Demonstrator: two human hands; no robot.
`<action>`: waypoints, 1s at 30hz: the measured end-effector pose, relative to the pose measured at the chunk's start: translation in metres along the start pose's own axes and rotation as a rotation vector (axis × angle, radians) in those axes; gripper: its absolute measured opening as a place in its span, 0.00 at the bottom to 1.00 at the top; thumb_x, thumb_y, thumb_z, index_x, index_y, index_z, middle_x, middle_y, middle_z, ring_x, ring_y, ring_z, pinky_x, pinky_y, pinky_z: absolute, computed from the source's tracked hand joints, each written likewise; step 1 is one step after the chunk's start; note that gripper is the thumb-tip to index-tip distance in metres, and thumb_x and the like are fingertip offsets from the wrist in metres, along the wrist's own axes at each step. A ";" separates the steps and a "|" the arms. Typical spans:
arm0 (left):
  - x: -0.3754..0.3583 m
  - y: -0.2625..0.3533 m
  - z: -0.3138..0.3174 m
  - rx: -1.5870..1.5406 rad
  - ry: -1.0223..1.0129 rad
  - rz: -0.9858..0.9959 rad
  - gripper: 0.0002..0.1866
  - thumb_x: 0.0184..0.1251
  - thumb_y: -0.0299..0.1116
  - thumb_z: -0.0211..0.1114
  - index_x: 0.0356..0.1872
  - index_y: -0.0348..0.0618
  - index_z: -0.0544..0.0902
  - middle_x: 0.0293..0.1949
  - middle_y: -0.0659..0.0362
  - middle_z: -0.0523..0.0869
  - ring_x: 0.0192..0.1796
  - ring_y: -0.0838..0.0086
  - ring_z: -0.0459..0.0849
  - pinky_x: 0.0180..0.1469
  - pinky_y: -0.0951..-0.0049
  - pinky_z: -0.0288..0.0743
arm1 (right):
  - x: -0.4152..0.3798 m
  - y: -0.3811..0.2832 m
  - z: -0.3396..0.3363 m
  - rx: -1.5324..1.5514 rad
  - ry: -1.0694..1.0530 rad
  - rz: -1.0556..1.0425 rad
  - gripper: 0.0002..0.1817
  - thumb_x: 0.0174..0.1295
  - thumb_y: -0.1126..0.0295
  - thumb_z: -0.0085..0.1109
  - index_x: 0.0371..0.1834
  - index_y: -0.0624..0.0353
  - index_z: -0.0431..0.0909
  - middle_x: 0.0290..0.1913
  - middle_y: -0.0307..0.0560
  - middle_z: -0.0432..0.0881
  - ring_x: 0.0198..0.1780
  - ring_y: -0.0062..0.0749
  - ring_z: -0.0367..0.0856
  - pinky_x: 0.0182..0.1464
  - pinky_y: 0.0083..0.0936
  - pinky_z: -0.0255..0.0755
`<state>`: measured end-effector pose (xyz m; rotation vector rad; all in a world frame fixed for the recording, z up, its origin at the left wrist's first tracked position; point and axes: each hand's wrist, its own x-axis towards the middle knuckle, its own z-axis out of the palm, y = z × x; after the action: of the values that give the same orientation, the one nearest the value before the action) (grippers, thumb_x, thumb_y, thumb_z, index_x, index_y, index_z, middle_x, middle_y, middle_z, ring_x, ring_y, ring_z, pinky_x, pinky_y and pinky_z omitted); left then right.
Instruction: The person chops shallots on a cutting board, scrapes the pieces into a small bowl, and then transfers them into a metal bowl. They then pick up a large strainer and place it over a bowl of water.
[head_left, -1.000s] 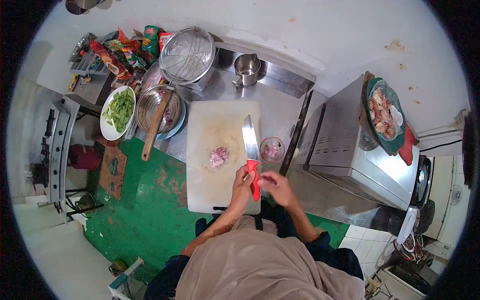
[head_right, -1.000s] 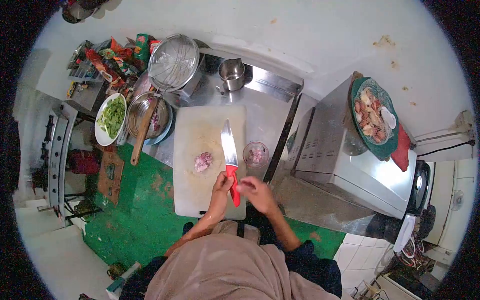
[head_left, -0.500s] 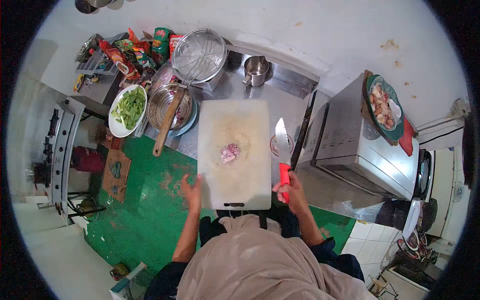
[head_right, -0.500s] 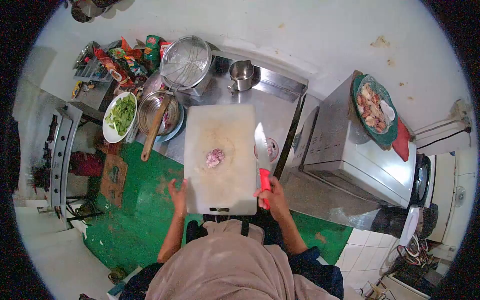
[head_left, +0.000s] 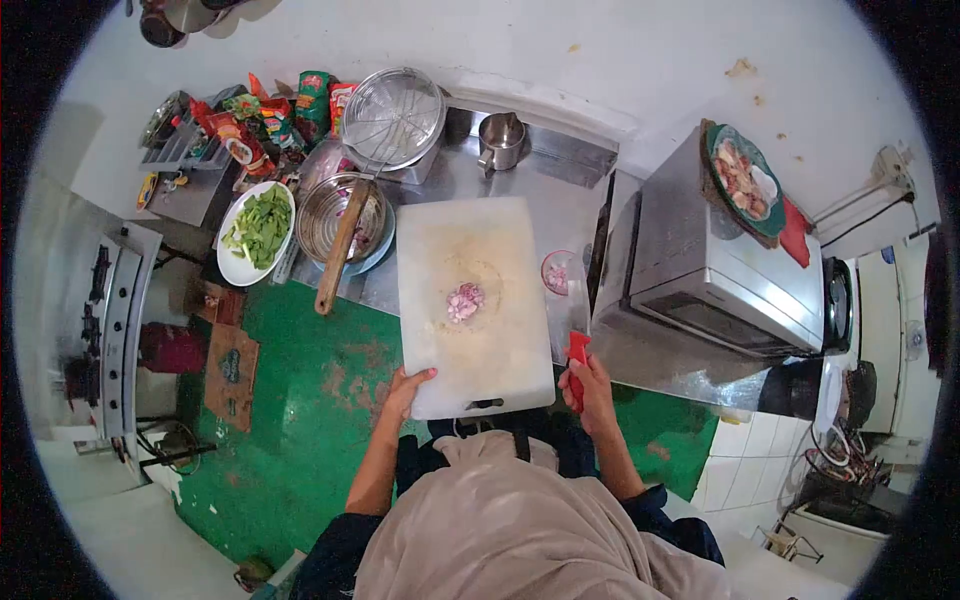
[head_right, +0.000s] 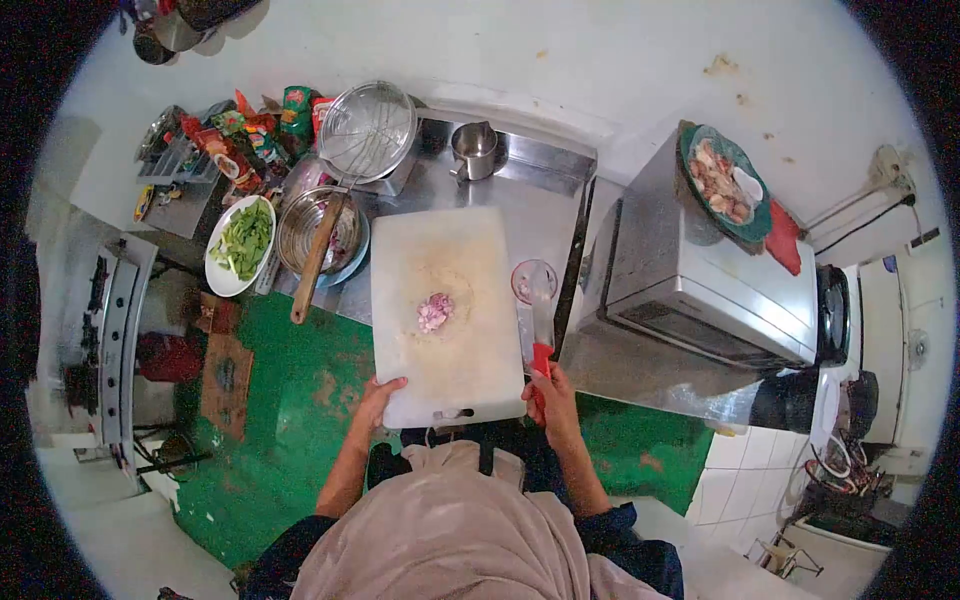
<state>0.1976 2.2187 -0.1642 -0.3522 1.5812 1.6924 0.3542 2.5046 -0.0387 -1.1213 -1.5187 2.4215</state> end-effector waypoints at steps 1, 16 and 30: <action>-0.002 -0.003 -0.003 0.005 -0.002 0.009 0.25 0.50 0.30 0.72 0.51 0.35 0.75 0.42 0.52 0.84 0.41 0.65 0.85 0.44 0.63 0.80 | -0.005 0.002 -0.001 -0.027 0.026 -0.008 0.15 0.67 0.61 0.49 0.52 0.56 0.67 0.22 0.37 0.75 0.14 0.14 0.66 0.13 0.12 0.55; -0.060 -0.003 -0.009 0.043 0.010 0.075 0.25 0.49 0.30 0.72 0.50 0.35 0.77 0.42 0.54 0.84 0.40 0.68 0.84 0.44 0.67 0.79 | -0.032 0.035 -0.003 -0.214 0.070 -0.059 0.16 0.69 0.61 0.48 0.55 0.57 0.71 0.23 0.36 0.76 0.14 0.11 0.66 0.14 0.11 0.55; -0.093 -0.006 -0.020 0.050 -0.002 0.120 0.23 0.49 0.29 0.72 0.49 0.37 0.77 0.41 0.55 0.84 0.39 0.69 0.84 0.44 0.67 0.79 | -0.049 0.042 -0.019 -0.212 0.144 -0.055 0.18 0.69 0.60 0.49 0.56 0.57 0.70 0.22 0.36 0.76 0.14 0.13 0.67 0.15 0.12 0.58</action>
<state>0.2567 2.1672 -0.1106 -0.2342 1.6685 1.7390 0.4145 2.4768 -0.0504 -1.2410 -1.7649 2.1330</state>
